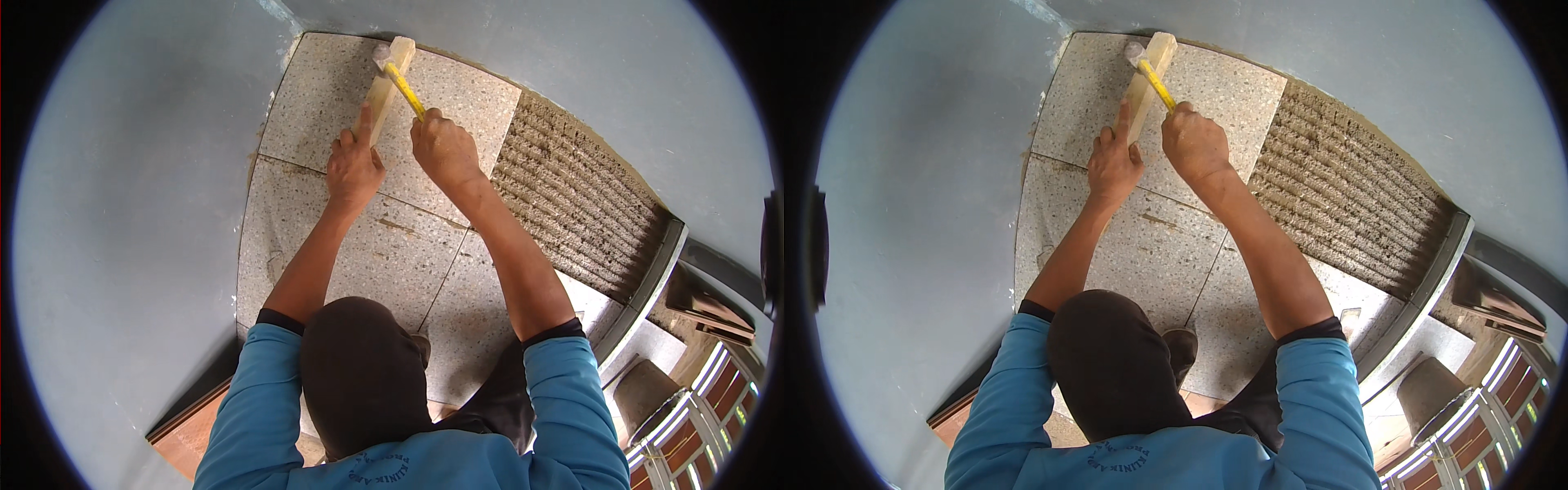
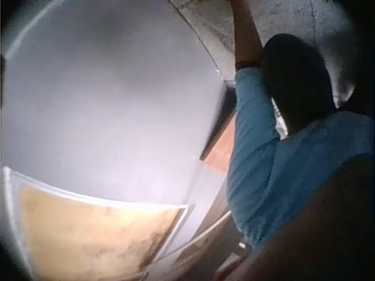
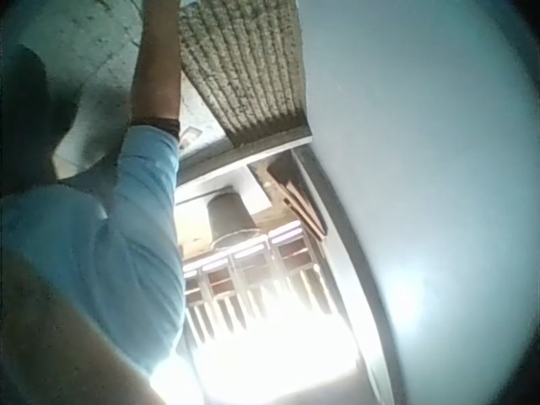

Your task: Manually align and hammer tiles into place on a floor.

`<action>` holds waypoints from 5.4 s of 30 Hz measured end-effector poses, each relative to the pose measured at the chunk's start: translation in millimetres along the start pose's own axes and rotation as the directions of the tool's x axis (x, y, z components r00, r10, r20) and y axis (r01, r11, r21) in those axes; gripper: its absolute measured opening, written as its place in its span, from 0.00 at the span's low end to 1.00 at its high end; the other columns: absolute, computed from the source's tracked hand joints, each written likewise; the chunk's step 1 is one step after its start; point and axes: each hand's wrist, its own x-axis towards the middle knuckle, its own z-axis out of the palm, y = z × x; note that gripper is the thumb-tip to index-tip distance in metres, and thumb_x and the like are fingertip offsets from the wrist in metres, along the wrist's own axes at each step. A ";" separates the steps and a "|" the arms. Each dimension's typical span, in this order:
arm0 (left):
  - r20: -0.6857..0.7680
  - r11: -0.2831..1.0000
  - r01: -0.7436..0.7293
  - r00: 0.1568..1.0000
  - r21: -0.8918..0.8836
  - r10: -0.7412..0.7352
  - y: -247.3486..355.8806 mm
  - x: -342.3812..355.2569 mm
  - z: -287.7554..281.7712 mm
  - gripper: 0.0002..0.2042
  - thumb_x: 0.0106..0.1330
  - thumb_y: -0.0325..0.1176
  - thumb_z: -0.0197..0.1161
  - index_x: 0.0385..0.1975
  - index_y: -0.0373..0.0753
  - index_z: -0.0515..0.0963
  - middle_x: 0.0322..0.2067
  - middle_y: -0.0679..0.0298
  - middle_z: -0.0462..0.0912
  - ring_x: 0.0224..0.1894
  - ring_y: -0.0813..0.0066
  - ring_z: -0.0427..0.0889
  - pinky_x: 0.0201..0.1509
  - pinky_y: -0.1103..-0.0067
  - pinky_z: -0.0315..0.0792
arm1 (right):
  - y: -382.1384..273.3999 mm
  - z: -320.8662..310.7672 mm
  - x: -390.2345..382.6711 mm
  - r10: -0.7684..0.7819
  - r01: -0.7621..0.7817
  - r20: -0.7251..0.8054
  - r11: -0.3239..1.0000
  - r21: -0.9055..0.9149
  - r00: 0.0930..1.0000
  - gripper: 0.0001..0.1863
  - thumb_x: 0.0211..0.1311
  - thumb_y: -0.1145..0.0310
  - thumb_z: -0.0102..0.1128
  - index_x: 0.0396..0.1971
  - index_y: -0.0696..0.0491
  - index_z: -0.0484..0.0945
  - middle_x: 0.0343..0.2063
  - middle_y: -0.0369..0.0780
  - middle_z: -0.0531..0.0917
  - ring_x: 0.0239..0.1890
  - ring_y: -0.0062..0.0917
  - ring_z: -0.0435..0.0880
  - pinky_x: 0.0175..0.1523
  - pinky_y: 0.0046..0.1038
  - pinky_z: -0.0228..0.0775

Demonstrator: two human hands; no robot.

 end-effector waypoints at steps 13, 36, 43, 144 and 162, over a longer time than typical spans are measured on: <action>-0.050 1.000 -0.024 0.998 -0.012 0.023 0.0 -2.7 -3.0 0.44 0.65 0.29 0.65 0.80 0.49 0.47 0.47 0.46 0.75 0.47 0.47 0.80 0.51 0.59 0.80 | -0.1 7.4 -0.7 0.023 -0.023 -0.004 1.000 -0.007 1.000 0.14 0.70 0.65 0.50 0.35 0.62 0.77 0.26 0.56 0.86 0.31 0.50 0.89 0.38 0.45 0.84; -0.042 0.970 0.229 0.972 -0.076 -0.233 -94.6 -1.0 -21.1 0.44 0.67 0.30 0.62 0.80 0.54 0.44 0.54 0.48 0.74 0.55 0.48 0.79 0.56 0.57 0.77 | -70.5 39.2 25.3 -0.073 0.074 0.021 0.997 -0.021 0.997 0.18 0.72 0.60 0.50 0.37 0.62 0.79 0.29 0.56 0.87 0.34 0.51 0.89 0.42 0.46 0.83; -0.068 0.976 0.210 0.975 -0.059 -0.214 -94.6 -0.3 -22.7 0.45 0.64 0.29 0.64 0.80 0.53 0.46 0.50 0.48 0.75 0.50 0.48 0.80 0.54 0.58 0.79 | -88.1 51.1 53.0 -0.069 0.072 0.082 0.997 -0.031 0.994 0.17 0.72 0.62 0.48 0.40 0.61 0.79 0.31 0.55 0.87 0.36 0.49 0.90 0.44 0.45 0.84; -0.109 0.994 0.006 0.994 -0.111 -0.018 -19.0 -9.6 -0.2 0.44 0.61 0.26 0.66 0.78 0.45 0.53 0.45 0.44 0.76 0.45 0.47 0.80 0.48 0.60 0.80 | -21.3 31.2 4.9 0.014 -0.007 -0.125 0.998 0.055 0.992 0.18 0.72 0.58 0.52 0.34 0.60 0.77 0.25 0.58 0.84 0.29 0.55 0.87 0.36 0.49 0.81; -0.090 0.981 0.170 0.980 -0.089 -0.178 -100.0 -132.4 -32.3 0.45 0.66 0.31 0.64 0.80 0.52 0.45 0.58 0.52 0.77 0.60 0.51 0.79 0.58 0.55 0.76 | 22.3 -88.0 -224.4 0.435 -0.165 -0.079 0.496 0.853 0.897 0.16 0.72 0.56 0.63 0.30 0.51 0.72 0.14 0.27 0.69 0.12 0.10 0.64 0.15 0.18 0.58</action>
